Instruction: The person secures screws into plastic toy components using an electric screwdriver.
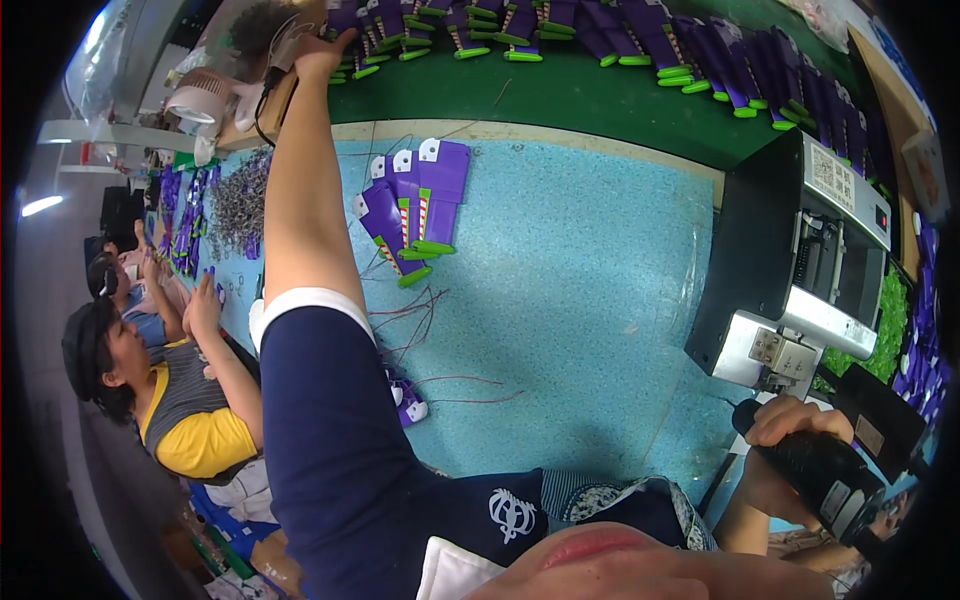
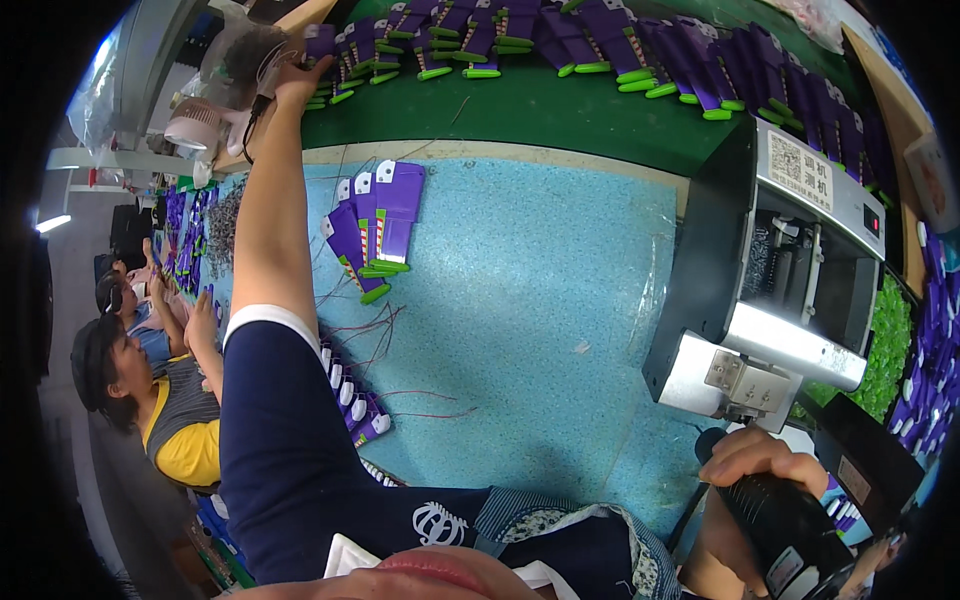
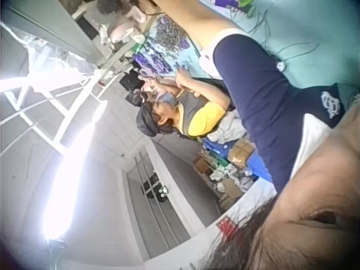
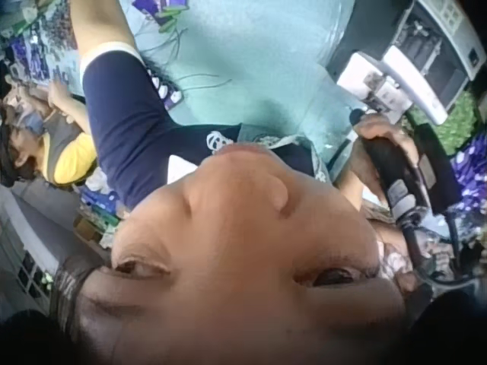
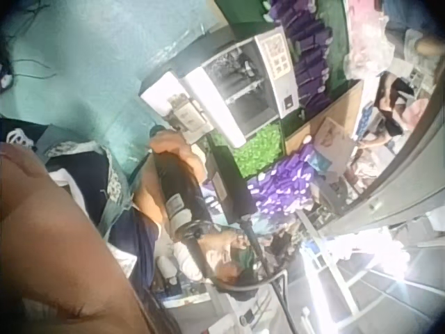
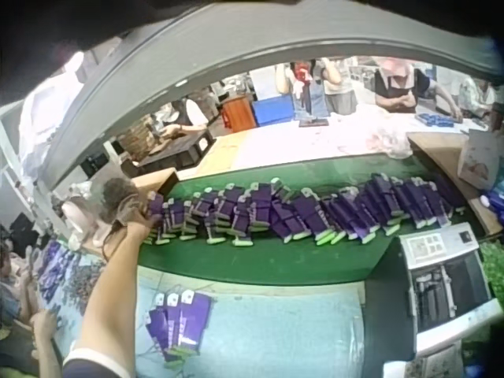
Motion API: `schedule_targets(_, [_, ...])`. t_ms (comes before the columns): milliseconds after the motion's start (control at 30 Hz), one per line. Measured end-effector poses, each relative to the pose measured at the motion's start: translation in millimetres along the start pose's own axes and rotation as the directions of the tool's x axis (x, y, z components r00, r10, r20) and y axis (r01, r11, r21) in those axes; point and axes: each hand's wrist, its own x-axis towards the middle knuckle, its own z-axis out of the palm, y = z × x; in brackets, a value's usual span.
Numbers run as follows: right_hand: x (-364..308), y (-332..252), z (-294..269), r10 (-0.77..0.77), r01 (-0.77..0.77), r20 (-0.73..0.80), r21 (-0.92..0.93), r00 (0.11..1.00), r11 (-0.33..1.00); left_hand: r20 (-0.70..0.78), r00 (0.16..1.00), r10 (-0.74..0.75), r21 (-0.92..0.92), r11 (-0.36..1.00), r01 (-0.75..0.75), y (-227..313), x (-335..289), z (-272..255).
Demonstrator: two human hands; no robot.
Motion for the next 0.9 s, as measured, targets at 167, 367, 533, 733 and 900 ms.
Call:
schedule_targets(167, [3,6,2,-0.041,0.043,0.049,-0.053,0.998,0.998,-0.096,0.995,-0.006,0.237,0.971,0.029,16,-6,40])
schedule_targets(367, [1,5,0,-0.083,0.098,0.112,-0.137,0.99,0.986,0.268,0.955,0.129,-0.219,0.973,-0.071,29,2,59])
schedule_targets(533, [-1,2,0,-0.1,0.107,0.101,-0.066,0.99,0.992,0.155,0.968,0.197,-0.083,0.979,-0.186,-2,20,25])
schedule_targets(733, [-2,5,-4,-0.027,0.024,0.033,0.075,0.999,0.997,0.226,0.964,0.14,-0.346,0.936,-0.055,119,-81,-78])
schedule_targets(900, [0,11,-8,-0.015,0.022,-0.099,0.074,0.995,0.997,0.491,0.866,0.09,0.085,0.985,-0.151,150,-222,-206])
